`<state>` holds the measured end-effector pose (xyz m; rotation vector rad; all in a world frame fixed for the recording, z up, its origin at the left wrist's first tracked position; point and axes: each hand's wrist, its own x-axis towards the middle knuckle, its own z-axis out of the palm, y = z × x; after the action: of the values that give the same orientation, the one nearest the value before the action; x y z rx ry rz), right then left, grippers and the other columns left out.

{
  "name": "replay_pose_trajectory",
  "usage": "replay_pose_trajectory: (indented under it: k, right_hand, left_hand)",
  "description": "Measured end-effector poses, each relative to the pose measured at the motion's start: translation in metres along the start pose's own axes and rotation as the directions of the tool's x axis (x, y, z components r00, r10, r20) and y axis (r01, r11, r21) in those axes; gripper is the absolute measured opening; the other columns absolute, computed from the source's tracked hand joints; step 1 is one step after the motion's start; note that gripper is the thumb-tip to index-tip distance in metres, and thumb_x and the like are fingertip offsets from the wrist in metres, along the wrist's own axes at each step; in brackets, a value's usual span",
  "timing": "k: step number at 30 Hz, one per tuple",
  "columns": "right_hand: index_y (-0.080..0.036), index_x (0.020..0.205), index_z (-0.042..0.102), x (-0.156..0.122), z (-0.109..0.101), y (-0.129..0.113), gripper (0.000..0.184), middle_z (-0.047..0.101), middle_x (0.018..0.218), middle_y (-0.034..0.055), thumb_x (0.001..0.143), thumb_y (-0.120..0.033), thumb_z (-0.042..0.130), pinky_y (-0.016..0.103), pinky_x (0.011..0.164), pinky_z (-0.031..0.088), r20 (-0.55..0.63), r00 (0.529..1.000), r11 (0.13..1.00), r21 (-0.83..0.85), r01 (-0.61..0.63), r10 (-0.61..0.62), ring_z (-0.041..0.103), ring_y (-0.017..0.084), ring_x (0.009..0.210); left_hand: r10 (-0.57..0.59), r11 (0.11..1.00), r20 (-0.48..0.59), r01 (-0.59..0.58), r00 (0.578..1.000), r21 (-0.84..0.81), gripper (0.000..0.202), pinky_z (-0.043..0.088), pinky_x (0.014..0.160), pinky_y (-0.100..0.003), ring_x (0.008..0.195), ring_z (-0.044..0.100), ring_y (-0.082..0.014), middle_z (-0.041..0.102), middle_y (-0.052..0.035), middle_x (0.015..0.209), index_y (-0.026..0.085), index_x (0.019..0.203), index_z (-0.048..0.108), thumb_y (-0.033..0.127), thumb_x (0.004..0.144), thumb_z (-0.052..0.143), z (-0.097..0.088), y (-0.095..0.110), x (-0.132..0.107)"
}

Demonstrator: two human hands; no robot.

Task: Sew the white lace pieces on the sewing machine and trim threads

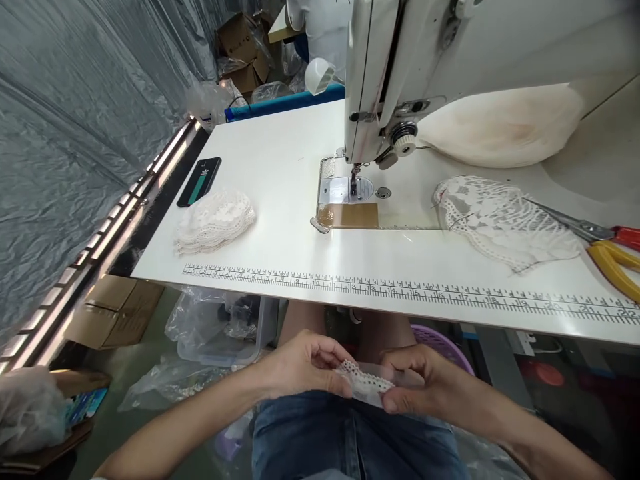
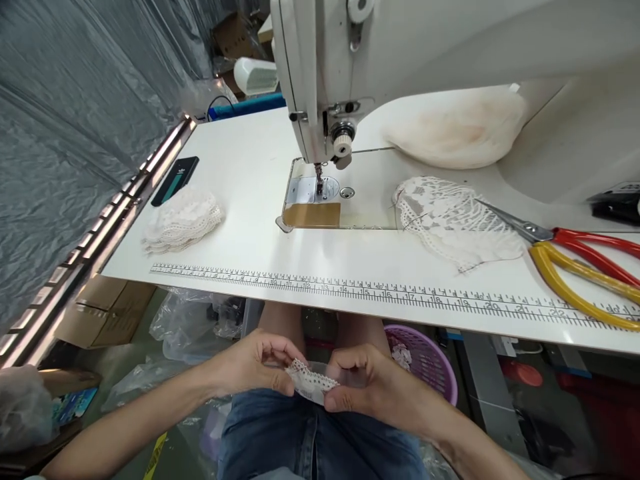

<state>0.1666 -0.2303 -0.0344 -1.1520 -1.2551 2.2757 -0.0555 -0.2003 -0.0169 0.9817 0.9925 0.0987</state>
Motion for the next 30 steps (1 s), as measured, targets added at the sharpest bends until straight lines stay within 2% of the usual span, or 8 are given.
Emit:
replay_pose_trajectory:
  k: [4, 9, 12, 15, 18, 21, 26, 30]
  right_hand:
    - [-0.016, 0.063, 0.059, 0.0, 0.001, 0.001, 0.032, 0.049, 0.06, -0.004, 0.064, -0.043, 0.077, 0.022, 0.054, 0.028, 0.02, 1.0, 0.999, 0.049, -0.011, 0.01, 0.04, 0.01, 0.059]
    - [-0.015, 0.067, 0.064, 0.003, 0.0, 0.003, 0.024, 0.053, 0.067, -0.0026, 0.069, -0.036, 0.074, 0.022, 0.057, 0.032, 0.04, 0.998, 0.998, 0.034, 0.054, -0.055, 0.045, 0.01, 0.064]
    - [-0.015, 0.068, 0.065, 0.005, 0.0, 0.001, 0.021, 0.054, 0.068, -0.0027, 0.071, -0.035, 0.074, 0.023, 0.059, 0.034, 0.051, 0.997, 0.998, 0.007, 0.065, -0.065, 0.046, 0.01, 0.064]
    - [-0.015, 0.069, 0.066, 0.006, 0.002, -0.005, 0.021, 0.055, 0.067, -0.0022, 0.072, -0.035, 0.072, 0.023, 0.058, 0.034, 0.072, 0.995, 0.997, -0.028, 0.075, -0.072, 0.047, 0.011, 0.064]
    - [-0.014, 0.068, 0.066, 0.005, 0.004, -0.013, 0.024, 0.055, 0.064, -0.0022, 0.07, -0.038, 0.073, 0.023, 0.057, 0.034, 0.07, 0.995, 0.996, -0.049, 0.075, -0.071, 0.045, 0.011, 0.061]
    - [-0.014, 0.068, 0.065, 0.004, 0.004, -0.018, 0.027, 0.056, 0.064, -0.0015, 0.069, -0.039, 0.074, 0.023, 0.058, 0.035, 0.058, 0.995, 0.995, -0.048, 0.089, -0.087, 0.046, 0.011, 0.062]
    - [-0.014, 0.071, 0.066, -0.001, 0.002, -0.021, 0.024, 0.059, 0.067, -0.0006, 0.07, -0.037, 0.073, 0.024, 0.062, 0.038, 0.05, 0.992, 0.986, -0.115, 0.119, -0.114, 0.048, 0.012, 0.066]
    - [-0.013, 0.072, 0.066, -0.001, -0.001, -0.017, 0.027, 0.057, 0.066, -0.0012, 0.069, -0.038, 0.074, 0.022, 0.058, 0.036, 0.091, 0.988, 0.982, -0.131, 0.135, -0.123, 0.046, 0.011, 0.063]
  left_hand:
    - [0.038, 0.983, 0.009, -0.039, 0.999, 0.178, 0.025, 0.038, 0.06, -0.021, 0.064, 0.049, -0.0105, 0.062, 0.0002, 0.068, 0.016, 0.078, 0.073, 0.031, 0.059, 0.079, -0.002, 0.001, 0.002]
    - [-0.02, 0.992, 0.074, 0.011, 0.997, 0.127, 0.025, 0.034, 0.055, -0.02, 0.059, 0.045, -0.0089, 0.057, 0.0019, 0.063, 0.014, 0.072, 0.071, 0.035, 0.06, 0.078, -0.009, 0.002, 0.002]
    - [-0.023, 0.984, 0.124, 0.0, 0.992, 0.179, 0.028, 0.031, 0.051, -0.019, 0.056, 0.042, -0.0078, 0.054, 0.0031, 0.062, 0.014, 0.077, 0.07, 0.035, 0.06, 0.078, -0.013, 0.004, 0.003]
    - [0.035, 0.941, 0.188, -0.095, 0.982, 0.324, 0.034, 0.027, 0.048, -0.019, 0.055, 0.04, -0.0068, 0.053, 0.0036, 0.063, 0.015, 0.086, 0.07, 0.039, 0.062, 0.077, -0.013, 0.013, 0.004]
    - [0.083, 0.894, 0.233, -0.175, 0.969, 0.413, 0.034, 0.027, 0.048, -0.019, 0.055, 0.038, -0.0064, 0.051, 0.0036, 0.063, 0.014, 0.085, 0.07, 0.042, 0.066, 0.074, -0.009, 0.028, 0.005]
    - [0.056, 0.876, 0.258, -0.171, 0.965, 0.451, 0.032, 0.025, 0.046, -0.018, 0.053, 0.036, -0.0054, 0.045, 0.0053, 0.058, 0.014, 0.08, 0.068, 0.043, 0.068, 0.073, -0.005, 0.041, 0.005]
    - [0.022, 0.895, 0.263, -0.136, 0.965, 0.425, 0.03, 0.025, 0.044, -0.017, 0.051, 0.034, -0.0042, 0.043, 0.0067, 0.055, 0.013, 0.077, 0.066, 0.04, 0.069, 0.073, -0.002, 0.046, 0.004]
    - [-0.011, 0.938, 0.274, -0.084, 0.962, 0.336, 0.031, 0.029, 0.045, -0.016, 0.051, 0.038, -0.0041, 0.048, 0.0058, 0.056, 0.013, 0.079, 0.067, 0.041, 0.067, 0.075, -0.005, 0.045, 0.001]
